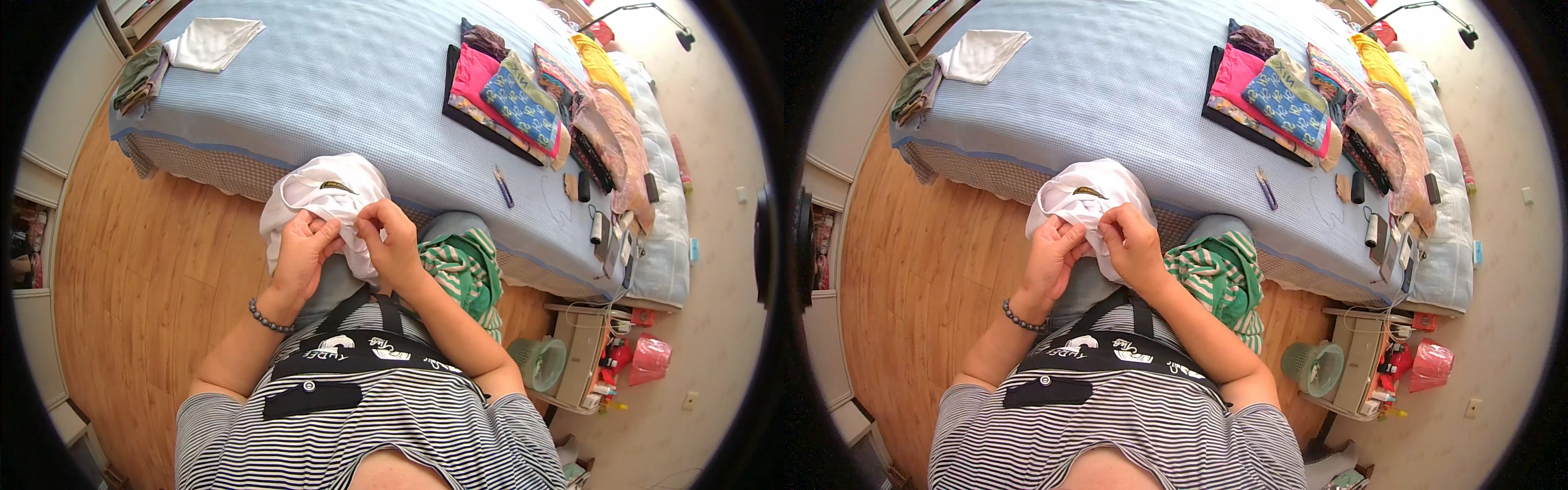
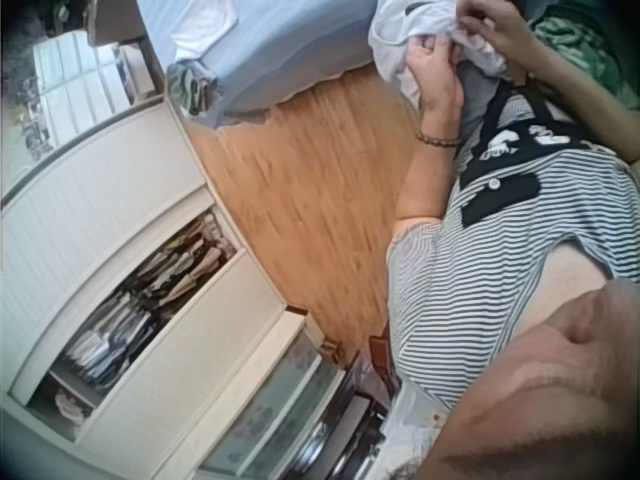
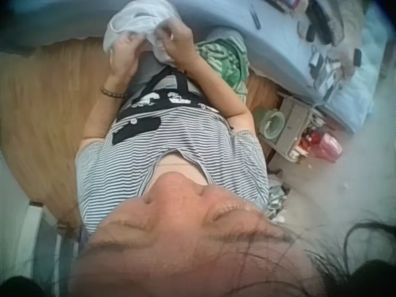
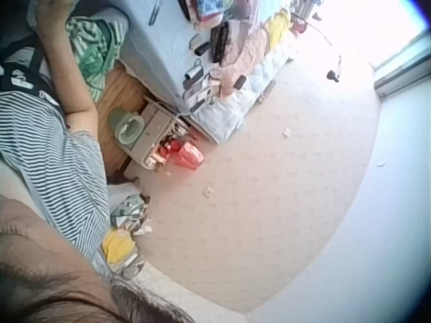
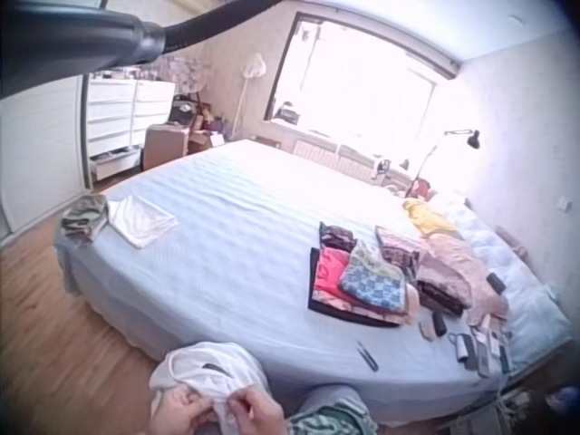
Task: The person folds a blue patterned towel and a white t-shirt on a bed, then places them in a stack. They then unfold a green striped shirt, pick up a spool of thread, and hang the green shirt in a closet.
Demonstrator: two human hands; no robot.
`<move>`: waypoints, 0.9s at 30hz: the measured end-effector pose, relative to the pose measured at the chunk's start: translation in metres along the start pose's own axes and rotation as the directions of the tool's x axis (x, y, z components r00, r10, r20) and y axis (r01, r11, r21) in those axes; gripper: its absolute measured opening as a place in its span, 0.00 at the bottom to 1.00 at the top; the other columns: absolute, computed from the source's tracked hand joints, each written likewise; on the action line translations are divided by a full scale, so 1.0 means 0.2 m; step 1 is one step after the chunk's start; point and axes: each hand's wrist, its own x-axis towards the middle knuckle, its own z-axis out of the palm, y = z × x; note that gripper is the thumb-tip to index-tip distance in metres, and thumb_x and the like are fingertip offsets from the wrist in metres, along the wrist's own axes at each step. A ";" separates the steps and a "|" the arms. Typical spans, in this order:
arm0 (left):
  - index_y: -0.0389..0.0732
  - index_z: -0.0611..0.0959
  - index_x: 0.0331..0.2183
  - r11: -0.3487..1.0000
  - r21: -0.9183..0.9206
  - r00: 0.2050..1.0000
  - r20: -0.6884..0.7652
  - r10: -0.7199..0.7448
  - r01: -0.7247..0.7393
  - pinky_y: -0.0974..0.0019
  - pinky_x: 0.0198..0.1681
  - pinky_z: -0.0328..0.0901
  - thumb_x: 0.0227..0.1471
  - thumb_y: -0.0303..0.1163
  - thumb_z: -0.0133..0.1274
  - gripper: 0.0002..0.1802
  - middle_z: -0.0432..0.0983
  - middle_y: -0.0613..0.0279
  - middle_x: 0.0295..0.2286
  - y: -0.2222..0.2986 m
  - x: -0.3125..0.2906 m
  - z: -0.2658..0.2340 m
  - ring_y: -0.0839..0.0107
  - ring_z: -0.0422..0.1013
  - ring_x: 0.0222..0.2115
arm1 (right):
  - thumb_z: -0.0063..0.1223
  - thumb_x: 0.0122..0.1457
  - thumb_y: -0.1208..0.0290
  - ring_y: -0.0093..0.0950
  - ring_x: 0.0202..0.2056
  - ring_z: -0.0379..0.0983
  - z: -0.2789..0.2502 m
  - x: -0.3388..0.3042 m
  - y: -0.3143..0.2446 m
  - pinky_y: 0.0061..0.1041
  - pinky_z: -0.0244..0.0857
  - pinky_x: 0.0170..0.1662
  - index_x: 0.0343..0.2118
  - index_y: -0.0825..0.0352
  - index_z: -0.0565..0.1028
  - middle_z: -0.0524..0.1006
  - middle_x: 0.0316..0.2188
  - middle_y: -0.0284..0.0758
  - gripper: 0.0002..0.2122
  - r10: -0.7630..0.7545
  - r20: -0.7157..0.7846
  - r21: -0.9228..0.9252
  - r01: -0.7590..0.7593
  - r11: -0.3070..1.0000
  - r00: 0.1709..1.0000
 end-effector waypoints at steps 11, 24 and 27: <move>0.37 0.72 0.40 0.993 0.047 0.995 0.014 0.104 -0.104 0.73 0.37 0.70 0.54 0.21 0.50 0.10 0.74 0.65 0.29 -0.09 -0.03 -0.02 0.78 0.72 0.32 | 0.56 0.49 0.79 0.31 0.23 0.70 -0.03 -0.04 0.00 0.26 0.63 0.26 0.26 0.70 0.69 0.70 0.23 0.38 0.06 -0.029 0.067 -0.169 0.040 0.985 0.997; 0.35 0.80 0.34 0.868 0.478 0.986 0.150 0.072 -0.136 0.79 0.31 0.66 0.53 0.26 0.53 0.06 0.76 0.69 0.26 -0.13 0.00 -0.04 0.84 0.70 0.26 | 0.55 0.45 0.81 0.30 0.22 0.69 -0.13 0.04 -0.06 0.25 0.64 0.26 0.25 0.69 0.69 0.70 0.22 0.37 0.06 -0.105 0.147 -0.126 0.124 0.984 0.983; 0.37 0.79 0.31 0.948 0.315 0.995 0.096 0.005 -0.035 0.76 0.33 0.68 0.53 0.26 0.53 0.04 0.77 0.68 0.27 -0.12 -0.01 -0.04 0.81 0.72 0.28 | 0.53 0.48 0.79 0.38 0.25 0.72 -0.30 0.15 0.05 0.31 0.66 0.30 0.29 0.67 0.72 0.72 0.25 0.40 0.05 -0.133 0.020 -0.316 0.132 0.939 0.991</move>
